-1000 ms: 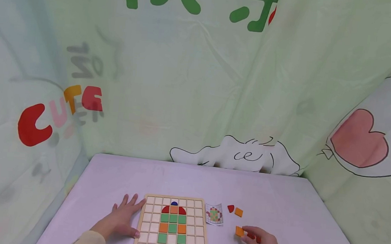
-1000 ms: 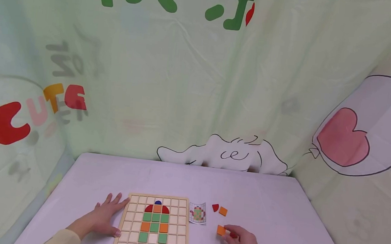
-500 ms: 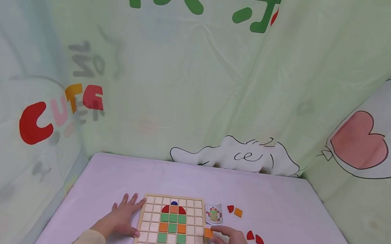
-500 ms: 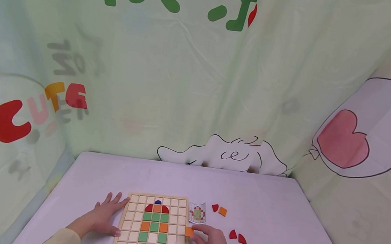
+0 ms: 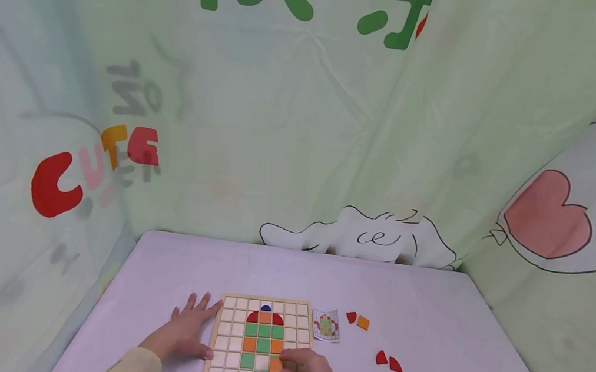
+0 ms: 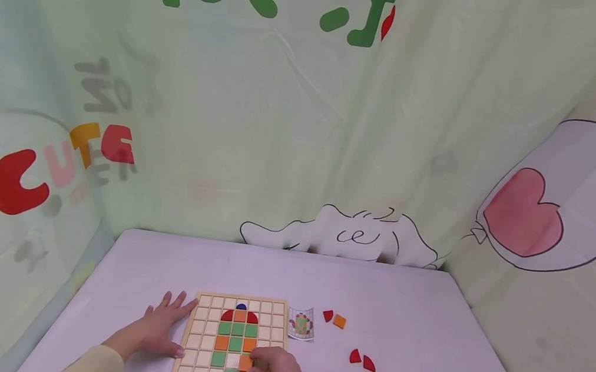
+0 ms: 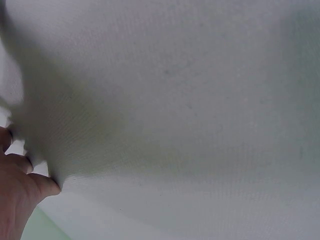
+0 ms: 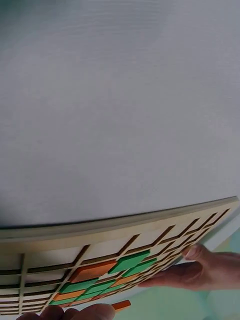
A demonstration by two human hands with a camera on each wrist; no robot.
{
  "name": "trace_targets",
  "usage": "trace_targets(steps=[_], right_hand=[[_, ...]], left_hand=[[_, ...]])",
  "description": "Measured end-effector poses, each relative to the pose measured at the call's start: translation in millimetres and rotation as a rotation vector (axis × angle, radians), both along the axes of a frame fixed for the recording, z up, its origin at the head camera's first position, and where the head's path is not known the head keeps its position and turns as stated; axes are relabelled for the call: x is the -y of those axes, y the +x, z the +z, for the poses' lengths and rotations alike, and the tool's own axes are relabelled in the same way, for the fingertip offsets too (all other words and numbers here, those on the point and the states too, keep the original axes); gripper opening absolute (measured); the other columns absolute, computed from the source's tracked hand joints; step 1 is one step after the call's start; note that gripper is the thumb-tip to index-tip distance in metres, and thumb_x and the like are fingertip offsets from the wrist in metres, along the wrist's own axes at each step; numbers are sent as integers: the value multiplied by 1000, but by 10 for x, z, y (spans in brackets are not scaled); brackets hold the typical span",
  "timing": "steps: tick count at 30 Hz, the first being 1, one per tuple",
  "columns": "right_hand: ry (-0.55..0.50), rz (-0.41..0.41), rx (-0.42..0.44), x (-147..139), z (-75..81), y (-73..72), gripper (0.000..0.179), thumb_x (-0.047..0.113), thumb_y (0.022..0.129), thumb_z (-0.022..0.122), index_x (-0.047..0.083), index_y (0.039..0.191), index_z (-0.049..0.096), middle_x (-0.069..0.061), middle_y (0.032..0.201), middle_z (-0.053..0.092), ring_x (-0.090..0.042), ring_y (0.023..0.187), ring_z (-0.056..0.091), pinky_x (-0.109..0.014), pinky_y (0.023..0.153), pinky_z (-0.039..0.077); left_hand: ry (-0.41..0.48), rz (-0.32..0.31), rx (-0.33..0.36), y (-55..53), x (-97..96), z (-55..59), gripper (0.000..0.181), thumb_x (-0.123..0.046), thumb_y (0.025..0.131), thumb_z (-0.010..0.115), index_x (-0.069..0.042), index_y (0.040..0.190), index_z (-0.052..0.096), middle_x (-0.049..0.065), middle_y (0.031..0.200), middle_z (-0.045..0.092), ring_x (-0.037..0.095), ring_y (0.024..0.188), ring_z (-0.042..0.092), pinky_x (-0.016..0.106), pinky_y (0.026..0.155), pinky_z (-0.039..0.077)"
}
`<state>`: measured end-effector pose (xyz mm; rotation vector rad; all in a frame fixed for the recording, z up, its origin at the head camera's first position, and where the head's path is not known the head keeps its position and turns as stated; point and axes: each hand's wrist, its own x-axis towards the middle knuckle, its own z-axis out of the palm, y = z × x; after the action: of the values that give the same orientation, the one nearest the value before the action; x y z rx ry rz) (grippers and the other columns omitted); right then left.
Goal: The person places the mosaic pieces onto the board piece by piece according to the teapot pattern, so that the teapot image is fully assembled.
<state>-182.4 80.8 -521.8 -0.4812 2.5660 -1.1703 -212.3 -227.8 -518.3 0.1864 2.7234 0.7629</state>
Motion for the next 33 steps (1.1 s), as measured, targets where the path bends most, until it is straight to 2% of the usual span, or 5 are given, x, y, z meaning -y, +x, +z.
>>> trace_targets(steps=[2, 9, 20, 27, 33], right_hand=[[-4, 23, 9, 76, -7, 21, 28, 19, 90, 78, 5, 114, 77, -3, 109, 77, -13, 94, 64, -40, 88, 61], [78, 90, -104, 285, -48, 84, 21, 22, 89, 79, 10, 106, 80, 2, 103, 75, -4, 91, 60, -25, 81, 57], [240, 167, -260, 508, -23, 136, 16, 26, 86, 82, 15, 97, 82, 8, 99, 70, -6, 93, 60, -23, 80, 56], [245, 187, -318, 538, -66, 150, 16, 23, 83, 83, 13, 95, 82, 8, 95, 68, -5, 90, 58, -22, 79, 54], [241, 196, -328, 532, -94, 143, 16, 22, 83, 81, 11, 95, 82, 8, 94, 67, -5, 88, 57, -22, 79, 54]], left_hand=[[2, 2, 1, 1, -1, 5, 108, -27, 65, 96, -8, 156, 40, 31, 165, 24, 60, 152, 7, 83, 113, 11], [1, 9, 7, -1, 0, 11, 108, -27, 65, 96, -8, 156, 41, 30, 165, 24, 59, 153, 7, 82, 114, 11], [3, 10, -1, -7, -2, -5, 108, -25, 64, 96, -9, 156, 41, 30, 165, 25, 59, 153, 8, 82, 114, 11], [-5, 16, 11, -29, -4, -28, 108, -27, 64, 96, -10, 156, 41, 28, 166, 24, 58, 153, 7, 81, 115, 11], [0, 15, 4, -21, -4, -16, 108, -27, 64, 96, -10, 156, 42, 29, 166, 25, 58, 153, 8, 81, 114, 11]])
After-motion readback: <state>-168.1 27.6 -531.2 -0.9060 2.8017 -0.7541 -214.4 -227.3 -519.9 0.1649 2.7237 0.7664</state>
